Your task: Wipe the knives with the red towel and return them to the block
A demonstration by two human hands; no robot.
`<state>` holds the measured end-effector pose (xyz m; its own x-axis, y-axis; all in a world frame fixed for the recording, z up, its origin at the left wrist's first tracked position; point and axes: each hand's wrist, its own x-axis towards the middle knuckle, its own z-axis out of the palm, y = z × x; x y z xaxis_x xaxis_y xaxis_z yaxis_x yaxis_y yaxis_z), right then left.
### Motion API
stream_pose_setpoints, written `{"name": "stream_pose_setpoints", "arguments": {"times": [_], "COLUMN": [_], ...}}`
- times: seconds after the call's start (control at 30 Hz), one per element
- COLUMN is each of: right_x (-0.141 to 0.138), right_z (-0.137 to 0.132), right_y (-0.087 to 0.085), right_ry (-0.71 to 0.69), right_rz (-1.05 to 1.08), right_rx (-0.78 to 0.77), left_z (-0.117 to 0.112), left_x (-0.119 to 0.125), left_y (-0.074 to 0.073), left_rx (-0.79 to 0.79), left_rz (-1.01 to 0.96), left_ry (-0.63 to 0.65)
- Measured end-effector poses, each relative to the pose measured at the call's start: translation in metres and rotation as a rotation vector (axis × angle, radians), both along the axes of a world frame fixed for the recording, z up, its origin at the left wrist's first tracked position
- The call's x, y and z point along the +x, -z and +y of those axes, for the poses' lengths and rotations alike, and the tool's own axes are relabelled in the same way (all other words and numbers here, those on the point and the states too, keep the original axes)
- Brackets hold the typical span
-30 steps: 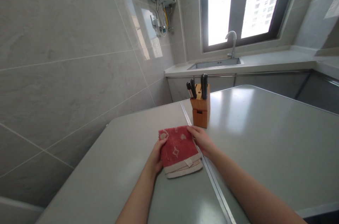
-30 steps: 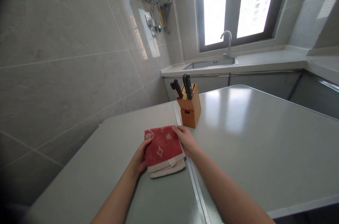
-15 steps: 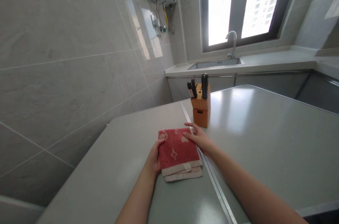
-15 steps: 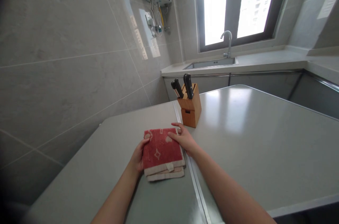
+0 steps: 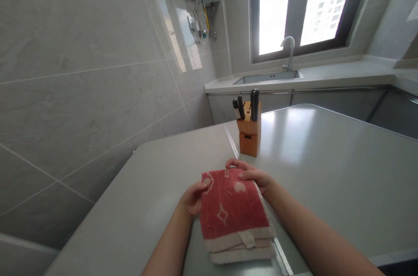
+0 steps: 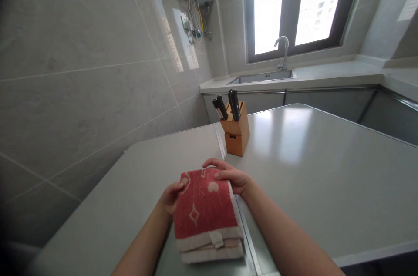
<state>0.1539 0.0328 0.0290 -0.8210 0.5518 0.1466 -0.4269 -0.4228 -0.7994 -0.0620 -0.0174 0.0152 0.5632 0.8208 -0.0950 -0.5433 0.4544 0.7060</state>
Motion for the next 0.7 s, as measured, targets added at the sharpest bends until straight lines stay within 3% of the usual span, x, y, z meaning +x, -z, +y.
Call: {"name": "stream_pose_setpoints", "arguments": {"times": [0.1, 0.27, 0.33, 0.4, 0.47, 0.53, 0.7], "right_x": [-0.002, -0.010, -0.013, -0.014, -0.014, -0.013, -0.011], "right_z": [0.000, 0.007, 0.013, 0.020, 0.025, 0.026, 0.022], "right_y": [-0.002, 0.005, 0.012, 0.019, 0.025, 0.029, 0.030], "right_ry": [0.107, 0.372, 0.527, 0.748, 0.906, 0.972, 1.012], "right_rz": [-0.123, -0.362, -0.453, -0.566, -0.720, -0.911, -1.191], "right_rx": [0.040, 0.159, 0.266, 0.471, 0.718, 0.884, 1.053], "left_z": [0.005, 0.019, 0.024, 0.027, 0.029, 0.032, 0.037], "left_x": [0.005, 0.009, 0.008, 0.006, 0.004, 0.001, -0.005], "left_y": [0.000, 0.008, 0.013, 0.017, 0.019, 0.021, 0.021], "left_rx": [0.026, 0.250, 0.314, 0.336, 0.317, 0.259, 0.079], "left_rz": [0.095, 0.389, 0.470, 0.509, 0.494, 0.419, 0.152], "left_ry": [-0.116, -0.427, -0.543, -0.623, -0.704, -0.769, -0.845]}}
